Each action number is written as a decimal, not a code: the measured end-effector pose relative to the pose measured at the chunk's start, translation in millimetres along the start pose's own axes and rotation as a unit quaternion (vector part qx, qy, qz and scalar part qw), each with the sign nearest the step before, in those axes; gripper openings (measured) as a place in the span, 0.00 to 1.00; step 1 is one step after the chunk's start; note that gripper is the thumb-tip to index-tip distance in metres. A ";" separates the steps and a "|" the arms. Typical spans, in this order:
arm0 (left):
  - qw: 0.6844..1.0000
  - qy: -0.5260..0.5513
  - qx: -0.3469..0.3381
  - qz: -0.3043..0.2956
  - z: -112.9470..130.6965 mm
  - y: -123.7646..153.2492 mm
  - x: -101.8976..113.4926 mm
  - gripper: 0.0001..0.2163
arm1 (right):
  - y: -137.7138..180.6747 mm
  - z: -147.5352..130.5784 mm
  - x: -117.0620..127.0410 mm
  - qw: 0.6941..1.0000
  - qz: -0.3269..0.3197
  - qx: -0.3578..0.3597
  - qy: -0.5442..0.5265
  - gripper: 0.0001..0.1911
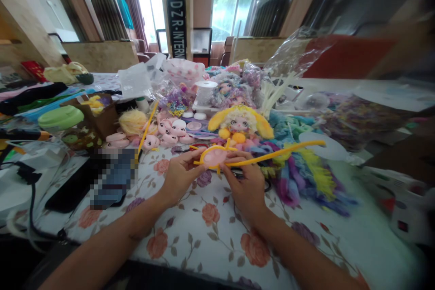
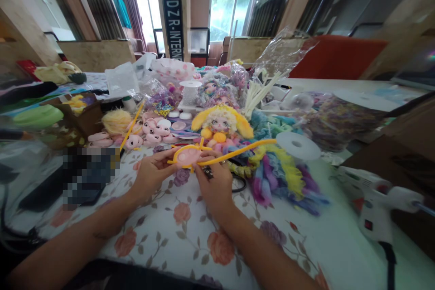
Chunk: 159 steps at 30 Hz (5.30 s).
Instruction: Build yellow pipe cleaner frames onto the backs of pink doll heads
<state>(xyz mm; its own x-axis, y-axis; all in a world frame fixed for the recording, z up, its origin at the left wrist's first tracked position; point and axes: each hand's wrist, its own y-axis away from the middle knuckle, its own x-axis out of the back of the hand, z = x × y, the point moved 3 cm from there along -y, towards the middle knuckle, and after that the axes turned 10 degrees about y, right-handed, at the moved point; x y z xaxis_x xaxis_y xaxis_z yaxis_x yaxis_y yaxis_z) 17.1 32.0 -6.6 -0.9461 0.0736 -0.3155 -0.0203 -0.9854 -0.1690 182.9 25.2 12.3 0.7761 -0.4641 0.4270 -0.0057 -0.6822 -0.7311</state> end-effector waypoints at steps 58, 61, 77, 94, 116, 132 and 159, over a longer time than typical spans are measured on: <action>0.983 -0.174 -0.057 -0.018 -5.1 -4.7 1.0 0.25 | 8.3 13.6 -22.6 0.924 -0.093 -0.271 -0.253 0.15; 0.989 -0.142 -0.044 -0.017 -9.4 -4.0 1.5 0.25 | 9.9 13.1 -22.0 0.930 -0.096 -0.269 -0.233 0.15; 0.999 -0.031 0.005 -0.045 -1.7 -4.0 -7.3 0.27 | 8.3 14.3 -23.7 0.917 -0.100 -0.281 -0.263 0.18; 0.995 -0.011 0.064 -0.073 1.9 -5.9 -0.3 0.26 | -3.4 21.7 -16.7 0.914 -0.186 -0.239 -0.271 0.23; 0.994 -0.077 0.030 -0.072 3.4 -4.4 3.2 0.13 | 2.1 17.2 -15.4 0.876 -0.164 -0.326 -0.315 0.28; 0.888 -0.320 -0.328 0.036 27.6 4.7 1.9 0.07 | 4.6 18.5 -19.1 0.837 -0.145 -0.385 -0.362 0.30; 0.790 -0.365 -0.454 -0.192 25.5 10.3 -14.0 0.11 | 6.5 14.0 -14.2 0.712 -0.250 -0.477 -0.451 0.13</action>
<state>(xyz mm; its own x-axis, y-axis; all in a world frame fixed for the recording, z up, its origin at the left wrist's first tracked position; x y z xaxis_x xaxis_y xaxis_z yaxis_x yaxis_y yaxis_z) 21.8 16.9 19.9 -0.8677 -0.0941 0.4880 -0.4241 -0.3720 -0.8257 180.7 35.3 -6.0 0.9182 0.2292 -0.3231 0.3217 -0.9074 0.2704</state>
